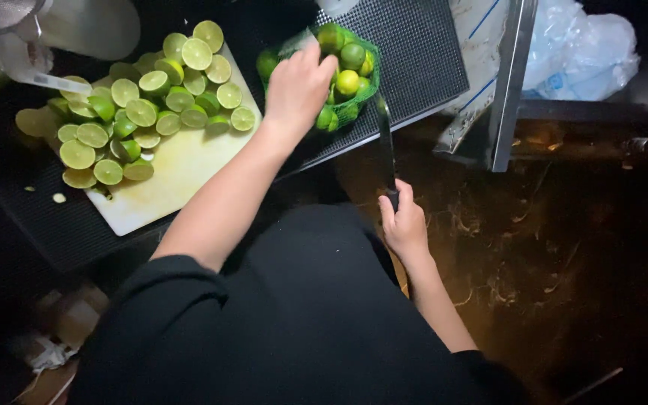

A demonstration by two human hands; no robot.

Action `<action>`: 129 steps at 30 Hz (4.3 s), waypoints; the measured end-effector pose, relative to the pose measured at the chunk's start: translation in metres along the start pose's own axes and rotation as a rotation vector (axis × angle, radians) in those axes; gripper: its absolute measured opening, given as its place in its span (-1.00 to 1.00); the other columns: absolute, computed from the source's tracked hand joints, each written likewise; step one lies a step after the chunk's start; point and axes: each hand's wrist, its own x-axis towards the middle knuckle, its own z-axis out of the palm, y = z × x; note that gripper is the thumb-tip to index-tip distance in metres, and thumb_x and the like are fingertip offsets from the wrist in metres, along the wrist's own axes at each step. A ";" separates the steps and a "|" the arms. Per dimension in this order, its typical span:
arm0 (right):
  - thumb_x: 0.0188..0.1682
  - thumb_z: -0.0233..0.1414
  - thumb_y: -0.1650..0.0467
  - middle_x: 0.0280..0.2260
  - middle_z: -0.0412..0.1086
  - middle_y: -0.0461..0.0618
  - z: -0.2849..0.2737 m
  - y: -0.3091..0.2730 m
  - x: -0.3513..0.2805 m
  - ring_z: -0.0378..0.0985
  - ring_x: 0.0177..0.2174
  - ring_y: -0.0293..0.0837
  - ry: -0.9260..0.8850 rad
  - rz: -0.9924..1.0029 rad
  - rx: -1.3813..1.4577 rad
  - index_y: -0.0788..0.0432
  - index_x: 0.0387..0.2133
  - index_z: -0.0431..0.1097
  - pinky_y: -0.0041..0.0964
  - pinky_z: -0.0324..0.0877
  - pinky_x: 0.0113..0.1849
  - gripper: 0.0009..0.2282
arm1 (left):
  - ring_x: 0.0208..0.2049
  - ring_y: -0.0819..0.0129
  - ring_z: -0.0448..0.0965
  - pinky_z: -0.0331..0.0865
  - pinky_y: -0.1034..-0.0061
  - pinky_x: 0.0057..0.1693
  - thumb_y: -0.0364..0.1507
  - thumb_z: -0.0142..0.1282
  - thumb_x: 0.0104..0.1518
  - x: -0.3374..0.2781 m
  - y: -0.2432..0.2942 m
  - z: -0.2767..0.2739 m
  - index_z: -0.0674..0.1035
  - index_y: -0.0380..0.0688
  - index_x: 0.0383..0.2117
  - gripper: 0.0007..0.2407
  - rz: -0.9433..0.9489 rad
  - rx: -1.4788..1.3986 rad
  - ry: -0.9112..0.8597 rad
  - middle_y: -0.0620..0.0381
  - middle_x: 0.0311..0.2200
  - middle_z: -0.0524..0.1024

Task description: Cutting whole limes into slices on a cutting board using a knife

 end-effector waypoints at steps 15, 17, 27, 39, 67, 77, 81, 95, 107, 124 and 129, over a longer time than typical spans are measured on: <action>0.09 -0.02 0.25 -0.16 0.54 0.20 0.058 -0.110 0.019 0.62 -0.21 0.31 -0.575 -0.432 -0.494 -0.06 0.17 0.18 0.24 0.50 -0.20 -0.63 | -0.18 0.33 0.68 0.65 0.55 -0.11 -0.39 0.54 -0.01 -0.284 -0.095 -0.061 0.74 -0.05 -0.17 -0.72 -0.512 -0.321 0.289 0.20 -0.15 0.60; 0.05 -0.03 0.31 -0.15 0.54 0.18 0.062 -0.136 0.013 0.62 -0.20 0.30 -0.613 -0.464 -0.522 -0.07 0.17 0.17 0.23 0.51 -0.19 -0.62 | -0.21 0.34 0.68 0.65 0.56 -0.11 -0.46 0.49 0.00 -0.293 -0.091 -0.050 0.76 -0.02 -0.18 -0.76 -0.520 -0.314 0.350 0.20 -0.18 0.60; 0.05 -0.22 0.46 -0.23 0.50 0.23 0.081 -0.168 -0.001 0.61 -0.35 0.40 -0.617 -0.625 -0.690 0.14 0.07 0.17 0.28 0.51 -0.35 -0.69 | -0.39 0.40 0.66 0.65 0.54 -0.27 -0.49 0.42 0.07 -0.270 -0.087 -0.069 0.77 0.07 -0.35 -0.90 -0.502 -0.159 0.471 0.30 -0.40 0.60; 0.04 -0.23 0.46 -0.32 0.45 0.18 0.133 -0.126 0.025 0.62 -0.42 0.34 -0.539 -0.674 -0.823 0.14 0.14 0.13 0.20 0.53 -0.37 -0.64 | -0.23 0.17 0.65 0.61 0.31 -0.12 -0.23 0.46 0.05 -0.298 -0.094 -0.052 0.71 -0.10 -0.06 -0.64 -0.711 -0.313 0.388 0.15 -0.26 0.55; 0.13 -0.04 0.29 -0.16 0.52 0.17 0.076 -0.089 0.006 0.62 -0.20 0.30 -0.489 -0.355 -0.442 -0.04 0.16 0.16 0.21 0.49 -0.20 -0.66 | -0.10 0.31 0.47 0.27 0.33 -0.09 -0.33 0.27 -0.08 -0.227 -0.128 -0.041 0.64 0.19 -0.04 -0.62 -0.231 0.105 0.173 0.34 -0.28 0.50; 0.13 -0.02 0.28 -0.16 0.51 0.40 0.061 -0.046 0.015 0.58 -0.18 0.41 -0.239 -0.328 -0.205 0.13 0.15 0.21 0.30 0.48 -0.17 -0.64 | 0.02 0.01 0.34 0.25 0.10 0.11 -0.42 0.21 -0.09 -0.163 -0.070 -0.056 0.64 0.06 -0.02 -0.60 -0.229 -0.181 0.196 0.15 -0.11 0.44; 0.12 0.02 0.31 -0.26 0.51 0.38 0.053 -0.005 0.028 0.55 -0.22 0.44 0.040 -0.237 0.063 0.11 0.10 0.26 0.28 0.45 -0.25 -0.69 | -0.19 0.25 0.51 0.34 0.35 -0.13 -0.32 0.10 0.09 -0.074 -0.018 -0.028 0.65 0.19 -0.15 -0.79 -0.050 -0.223 0.222 0.31 -0.31 0.50; 0.09 -0.03 0.23 -0.30 0.50 0.10 0.010 0.013 0.043 0.57 -0.31 0.21 0.044 -0.145 0.067 0.13 0.10 0.24 -0.05 0.35 -0.24 -0.63 | -0.12 0.03 0.58 0.42 0.20 0.00 -0.30 0.36 -0.02 -0.027 0.001 -0.072 0.65 -0.13 -0.10 -0.65 -0.282 -0.422 -0.121 -0.01 -0.17 0.60; 0.05 -0.03 0.29 -0.12 0.52 -0.01 0.060 -0.117 0.023 0.63 -0.21 0.13 -0.502 -0.617 -0.516 -0.10 0.17 0.18 0.12 0.56 -0.23 -0.62 | -0.21 0.30 0.67 0.63 0.48 -0.08 -0.54 0.32 0.02 -0.264 -0.080 -0.049 0.72 0.02 -0.20 -0.78 -0.439 -0.175 0.393 0.19 -0.15 0.58; 0.07 -0.19 0.33 -0.21 0.48 0.16 0.100 -0.164 0.040 0.61 -0.24 0.37 -0.687 -0.512 -0.797 -0.04 0.07 0.13 0.28 0.50 -0.22 -0.71 | -0.32 0.27 0.67 0.63 0.47 -0.22 -0.52 0.36 0.09 -0.256 -0.079 -0.064 0.77 0.00 -0.32 -0.91 -0.319 -0.247 0.522 0.19 -0.39 0.57; 0.07 -0.22 0.39 -0.22 0.46 0.19 0.108 -0.140 0.034 0.61 -0.33 0.40 -0.608 -0.597 -0.777 0.04 0.06 0.12 0.24 0.52 -0.28 -0.72 | -0.33 0.25 0.66 0.66 0.48 -0.19 -0.48 0.43 0.04 -0.256 -0.078 -0.065 0.77 0.01 -0.32 -0.88 -0.334 -0.254 0.514 0.19 -0.39 0.56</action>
